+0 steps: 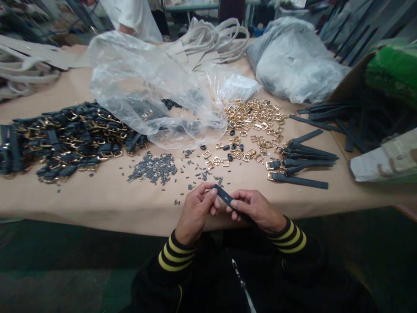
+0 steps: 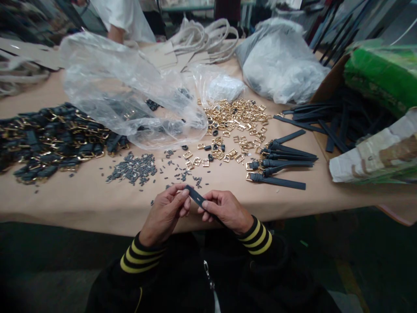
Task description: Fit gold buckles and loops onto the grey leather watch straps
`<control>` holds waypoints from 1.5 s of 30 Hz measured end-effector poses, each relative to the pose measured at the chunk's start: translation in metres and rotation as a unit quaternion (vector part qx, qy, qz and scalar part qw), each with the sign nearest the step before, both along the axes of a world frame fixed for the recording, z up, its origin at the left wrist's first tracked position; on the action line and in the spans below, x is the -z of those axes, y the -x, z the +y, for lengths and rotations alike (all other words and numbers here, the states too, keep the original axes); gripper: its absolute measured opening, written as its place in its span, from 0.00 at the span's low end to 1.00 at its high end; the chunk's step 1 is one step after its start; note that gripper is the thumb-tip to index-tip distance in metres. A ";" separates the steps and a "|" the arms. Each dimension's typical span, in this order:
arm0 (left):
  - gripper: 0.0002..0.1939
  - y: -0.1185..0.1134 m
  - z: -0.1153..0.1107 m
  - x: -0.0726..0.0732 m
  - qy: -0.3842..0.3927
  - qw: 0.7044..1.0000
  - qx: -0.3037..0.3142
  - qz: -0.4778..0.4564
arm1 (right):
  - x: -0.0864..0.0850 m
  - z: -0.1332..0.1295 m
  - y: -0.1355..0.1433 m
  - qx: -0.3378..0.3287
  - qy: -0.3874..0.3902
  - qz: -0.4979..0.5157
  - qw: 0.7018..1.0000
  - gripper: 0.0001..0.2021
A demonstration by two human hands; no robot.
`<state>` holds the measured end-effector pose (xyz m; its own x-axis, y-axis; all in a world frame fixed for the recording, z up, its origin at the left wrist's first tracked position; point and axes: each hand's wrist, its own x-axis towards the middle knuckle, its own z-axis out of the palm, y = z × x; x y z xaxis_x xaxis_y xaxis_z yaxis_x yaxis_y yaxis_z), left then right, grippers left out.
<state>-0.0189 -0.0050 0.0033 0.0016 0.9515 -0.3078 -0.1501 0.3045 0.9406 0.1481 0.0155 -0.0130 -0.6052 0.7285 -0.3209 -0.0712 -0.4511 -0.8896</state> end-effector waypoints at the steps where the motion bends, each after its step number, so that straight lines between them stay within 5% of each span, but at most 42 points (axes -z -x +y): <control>1: 0.10 0.001 0.000 0.000 -0.001 1.000 0.006 -0.019 | 0.000 0.001 0.000 -0.015 0.002 0.002 1.000 0.16; 5: 0.04 0.007 -0.004 0.002 -0.028 0.999 0.015 -0.025 | -0.002 0.003 -0.002 -0.051 -0.017 -0.013 0.998 0.16; 12: 0.10 0.009 -0.009 0.006 -0.017 0.999 -0.018 -0.042 | -0.005 0.002 -0.002 0.000 -0.123 -0.131 0.984 0.10; 20: 0.12 -0.001 -0.003 0.008 0.010 0.996 -0.079 -0.028 | -0.006 0.004 0.002 0.000 -0.106 -0.108 0.989 0.08; 29: 0.10 -0.009 -0.002 0.009 0.025 0.999 0.020 0.007 | -0.004 0.011 -0.002 -0.037 -0.035 0.008 0.999 0.12; 31: 0.10 -0.004 0.004 0.007 0.000 0.996 0.040 0.074 | 0.001 0.014 -0.002 -0.032 -0.017 0.015 0.999 0.13; 35: 0.09 0.020 0.032 0.000 -0.113 0.946 0.018 0.305 | 0.007 0.023 -0.002 0.025 -0.009 0.012 1.000 0.13; 40: 0.10 0.047 0.090 0.002 -0.224 0.813 0.022 0.537 | 0.006 0.030 -0.001 0.066 0.005 0.013 0.998 0.12; 42: 0.11 0.051 0.113 0.006 -0.244 0.768 0.050 0.590 | 0.006 0.031 -0.001 0.063 0.011 0.017 0.998 0.12; 45: 0.10 0.054 0.137 0.012 -0.253 0.751 0.088 0.604 | 0.008 0.032 -0.002 0.062 0.018 0.022 0.998 0.12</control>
